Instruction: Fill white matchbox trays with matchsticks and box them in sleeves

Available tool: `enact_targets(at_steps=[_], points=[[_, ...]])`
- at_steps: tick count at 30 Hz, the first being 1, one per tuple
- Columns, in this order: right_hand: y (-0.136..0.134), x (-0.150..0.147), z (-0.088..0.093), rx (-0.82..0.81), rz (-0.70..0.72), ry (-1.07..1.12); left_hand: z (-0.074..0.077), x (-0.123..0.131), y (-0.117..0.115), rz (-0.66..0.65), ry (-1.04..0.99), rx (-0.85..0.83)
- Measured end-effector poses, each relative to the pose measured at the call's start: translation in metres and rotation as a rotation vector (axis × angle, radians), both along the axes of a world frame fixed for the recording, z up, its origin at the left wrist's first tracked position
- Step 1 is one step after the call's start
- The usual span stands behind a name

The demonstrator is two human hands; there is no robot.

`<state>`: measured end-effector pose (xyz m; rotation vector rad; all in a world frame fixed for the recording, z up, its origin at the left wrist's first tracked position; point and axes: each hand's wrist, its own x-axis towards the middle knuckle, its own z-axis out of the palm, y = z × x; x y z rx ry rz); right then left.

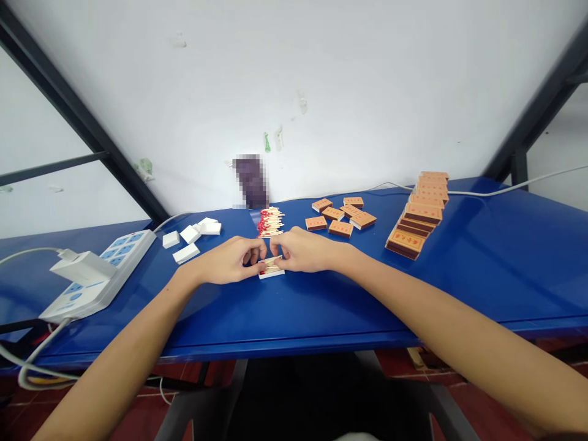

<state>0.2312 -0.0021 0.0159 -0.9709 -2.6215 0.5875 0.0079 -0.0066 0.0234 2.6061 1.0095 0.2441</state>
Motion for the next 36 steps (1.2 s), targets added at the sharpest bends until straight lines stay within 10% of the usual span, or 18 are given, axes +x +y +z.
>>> enact_targets(at_steps=[36], points=[[0.007,-0.004,-0.021,-0.082,0.038,0.165,-0.015,-0.002,0.012,0.03,-0.177,-0.259]])
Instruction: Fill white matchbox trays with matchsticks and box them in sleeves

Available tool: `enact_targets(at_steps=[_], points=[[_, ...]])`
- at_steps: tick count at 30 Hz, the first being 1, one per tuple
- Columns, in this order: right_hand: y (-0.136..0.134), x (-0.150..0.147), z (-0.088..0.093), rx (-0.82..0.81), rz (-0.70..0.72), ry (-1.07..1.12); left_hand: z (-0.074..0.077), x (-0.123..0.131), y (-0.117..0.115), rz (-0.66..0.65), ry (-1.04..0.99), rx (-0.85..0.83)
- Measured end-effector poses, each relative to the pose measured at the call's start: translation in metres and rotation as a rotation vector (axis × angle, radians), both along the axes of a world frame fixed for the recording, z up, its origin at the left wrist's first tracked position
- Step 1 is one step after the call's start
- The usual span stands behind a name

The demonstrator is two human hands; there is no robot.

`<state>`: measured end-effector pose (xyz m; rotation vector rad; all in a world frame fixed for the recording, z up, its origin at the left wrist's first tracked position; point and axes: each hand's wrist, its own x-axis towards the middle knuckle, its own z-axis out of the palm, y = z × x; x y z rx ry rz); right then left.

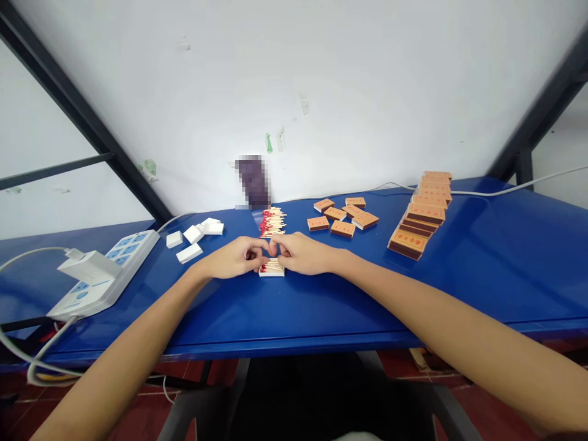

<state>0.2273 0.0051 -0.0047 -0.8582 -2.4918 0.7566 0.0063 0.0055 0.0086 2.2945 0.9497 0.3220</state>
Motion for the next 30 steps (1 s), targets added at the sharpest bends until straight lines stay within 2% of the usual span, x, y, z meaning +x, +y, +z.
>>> enact_targets(at_steps=[21,24,27,30], points=[[-0.011,-0.002,0.009,0.005,0.022,-0.055,0.0,0.001,0.001,-0.012,-0.026,0.023],[-0.016,-0.005,0.011,0.077,-0.015,-0.118,-0.004,0.002,0.005,0.047,-0.008,0.125],[-0.018,-0.008,0.009,0.198,-0.102,-0.192,-0.011,0.001,0.01,0.161,0.063,0.321],[-0.016,-0.009,0.006,0.246,-0.104,-0.221,-0.016,-0.001,0.015,0.281,0.116,0.473]])
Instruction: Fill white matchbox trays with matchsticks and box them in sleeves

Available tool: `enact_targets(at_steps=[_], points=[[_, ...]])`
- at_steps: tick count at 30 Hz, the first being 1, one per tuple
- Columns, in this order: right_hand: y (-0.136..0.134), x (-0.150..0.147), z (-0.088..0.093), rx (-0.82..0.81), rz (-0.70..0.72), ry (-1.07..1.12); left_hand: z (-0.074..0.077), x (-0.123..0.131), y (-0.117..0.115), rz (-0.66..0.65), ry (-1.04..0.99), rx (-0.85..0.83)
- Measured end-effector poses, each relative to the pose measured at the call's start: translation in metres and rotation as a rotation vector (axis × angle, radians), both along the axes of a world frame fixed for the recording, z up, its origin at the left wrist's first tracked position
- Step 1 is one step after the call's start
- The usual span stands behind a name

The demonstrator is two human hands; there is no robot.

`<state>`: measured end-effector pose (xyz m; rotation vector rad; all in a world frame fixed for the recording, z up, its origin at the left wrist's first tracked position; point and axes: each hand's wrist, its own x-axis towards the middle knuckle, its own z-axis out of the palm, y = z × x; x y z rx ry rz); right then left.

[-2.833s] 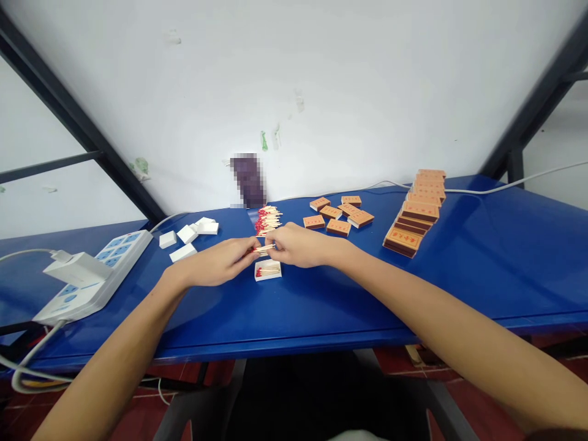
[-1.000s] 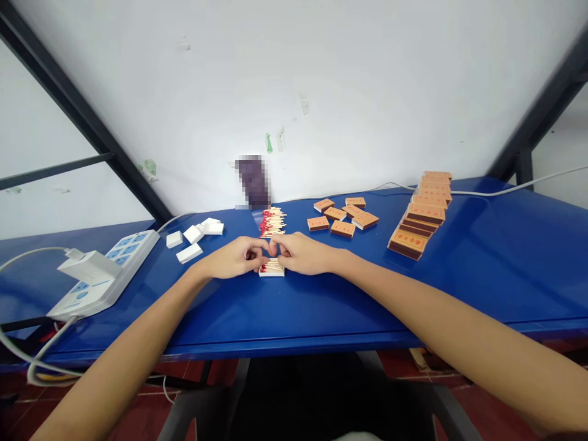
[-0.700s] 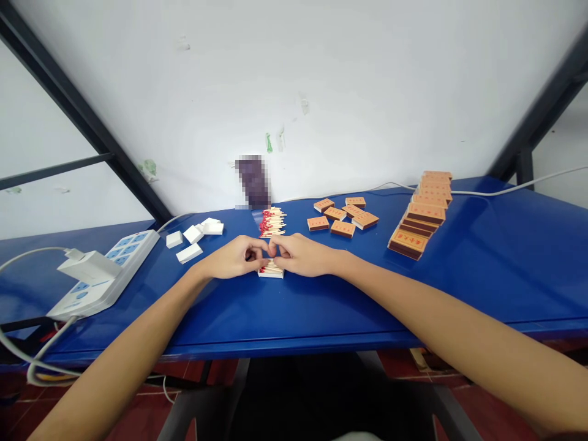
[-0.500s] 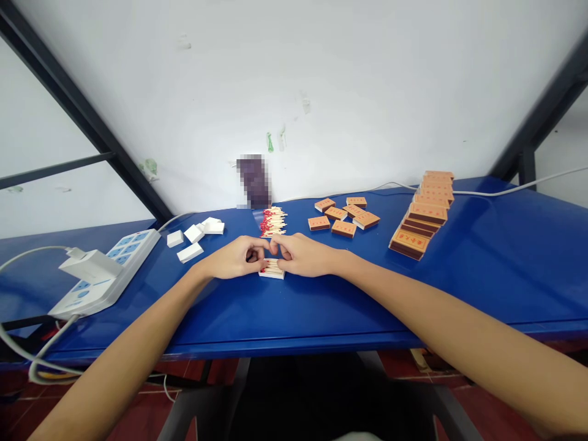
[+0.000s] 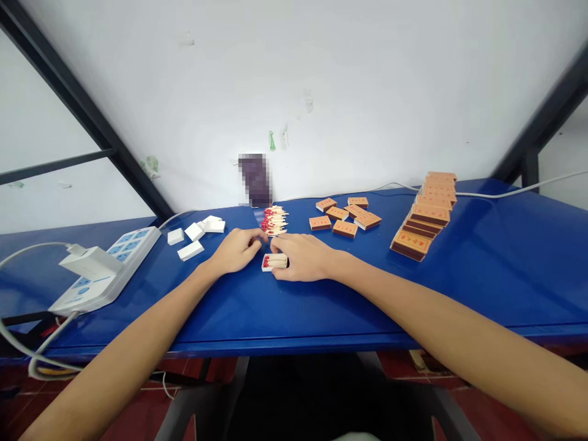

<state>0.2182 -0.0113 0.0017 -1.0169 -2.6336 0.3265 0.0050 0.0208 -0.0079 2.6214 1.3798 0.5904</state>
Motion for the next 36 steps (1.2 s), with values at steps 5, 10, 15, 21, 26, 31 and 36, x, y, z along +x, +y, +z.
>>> enact_targets(at_steps=[5,10,15,21,26,31,36], points=[[0.003,0.002,0.0,0.056,0.018,-0.022,-0.001,-0.004,0.002,0.107,-0.04,0.083],[0.002,0.01,0.005,0.016,0.091,-0.011,-0.003,-0.007,0.004,0.141,0.011,0.049],[0.01,0.015,0.004,0.002,-0.002,0.12,-0.006,-0.008,0.007,0.137,0.058,0.018],[0.03,0.013,-0.011,0.054,-0.19,0.127,-0.006,-0.009,0.01,0.182,0.099,0.024],[0.042,0.013,-0.023,0.162,-0.181,-0.036,-0.008,-0.011,0.014,0.187,0.104,0.029],[0.045,0.014,-0.027,0.17,-0.176,-0.107,-0.008,-0.011,0.014,0.148,0.072,0.01],[0.045,0.014,-0.027,0.155,-0.158,-0.071,-0.007,-0.011,0.013,0.13,0.034,-0.014]])
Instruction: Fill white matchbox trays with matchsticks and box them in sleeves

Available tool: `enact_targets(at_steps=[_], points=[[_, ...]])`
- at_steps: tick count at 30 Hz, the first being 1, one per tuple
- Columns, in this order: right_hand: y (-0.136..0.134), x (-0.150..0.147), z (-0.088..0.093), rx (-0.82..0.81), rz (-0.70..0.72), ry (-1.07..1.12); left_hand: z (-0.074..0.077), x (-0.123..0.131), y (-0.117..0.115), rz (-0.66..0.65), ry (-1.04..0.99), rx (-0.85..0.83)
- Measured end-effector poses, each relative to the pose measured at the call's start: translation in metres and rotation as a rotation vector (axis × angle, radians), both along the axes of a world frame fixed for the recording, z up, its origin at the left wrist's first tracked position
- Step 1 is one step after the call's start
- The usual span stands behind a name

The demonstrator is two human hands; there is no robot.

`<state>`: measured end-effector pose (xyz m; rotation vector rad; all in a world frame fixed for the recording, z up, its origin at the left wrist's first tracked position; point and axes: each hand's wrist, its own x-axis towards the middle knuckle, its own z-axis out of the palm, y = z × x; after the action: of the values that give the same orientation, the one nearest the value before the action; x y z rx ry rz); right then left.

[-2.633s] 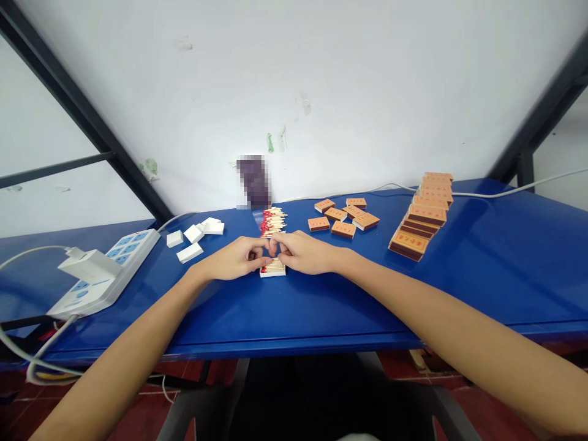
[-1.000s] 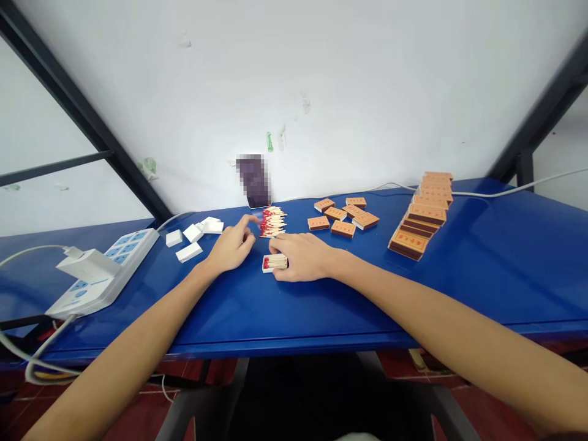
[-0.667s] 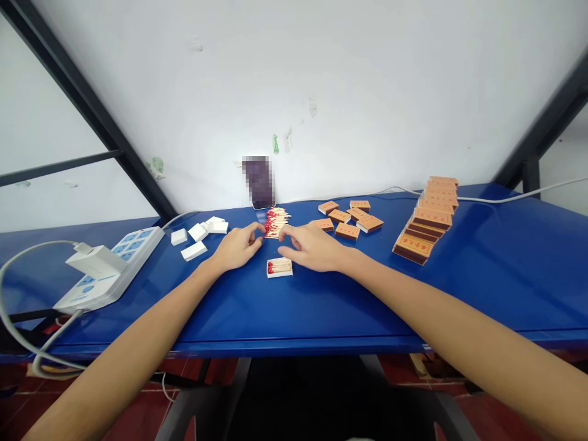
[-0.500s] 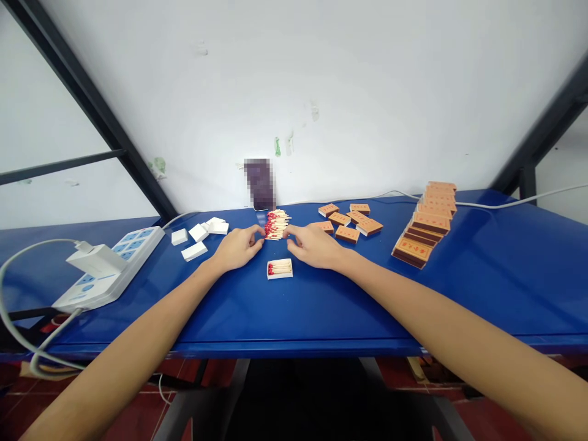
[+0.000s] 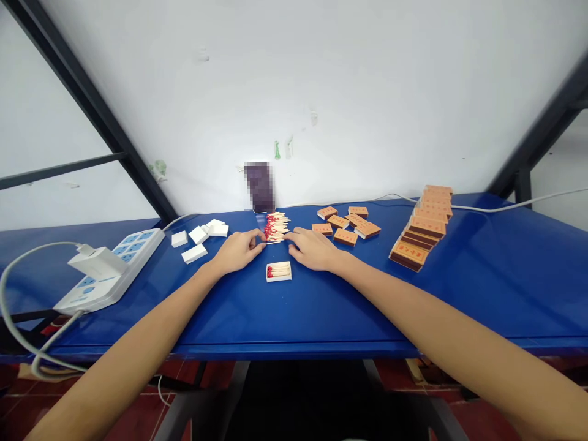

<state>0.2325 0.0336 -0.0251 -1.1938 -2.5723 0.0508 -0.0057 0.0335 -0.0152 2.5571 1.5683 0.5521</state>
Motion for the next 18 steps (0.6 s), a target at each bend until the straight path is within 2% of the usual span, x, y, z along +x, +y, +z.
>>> enact_targets(at_steps=[9,18], points=[[-0.0014,0.0005,0.0013,-0.008,0.015,0.035,0.0017,-0.0001,-0.0011,-0.003,0.033,-0.021],[0.0039,-0.0022,0.0032,-0.046,-0.01,0.069,0.0016,-0.0021,-0.0001,-0.065,0.003,-0.03]])
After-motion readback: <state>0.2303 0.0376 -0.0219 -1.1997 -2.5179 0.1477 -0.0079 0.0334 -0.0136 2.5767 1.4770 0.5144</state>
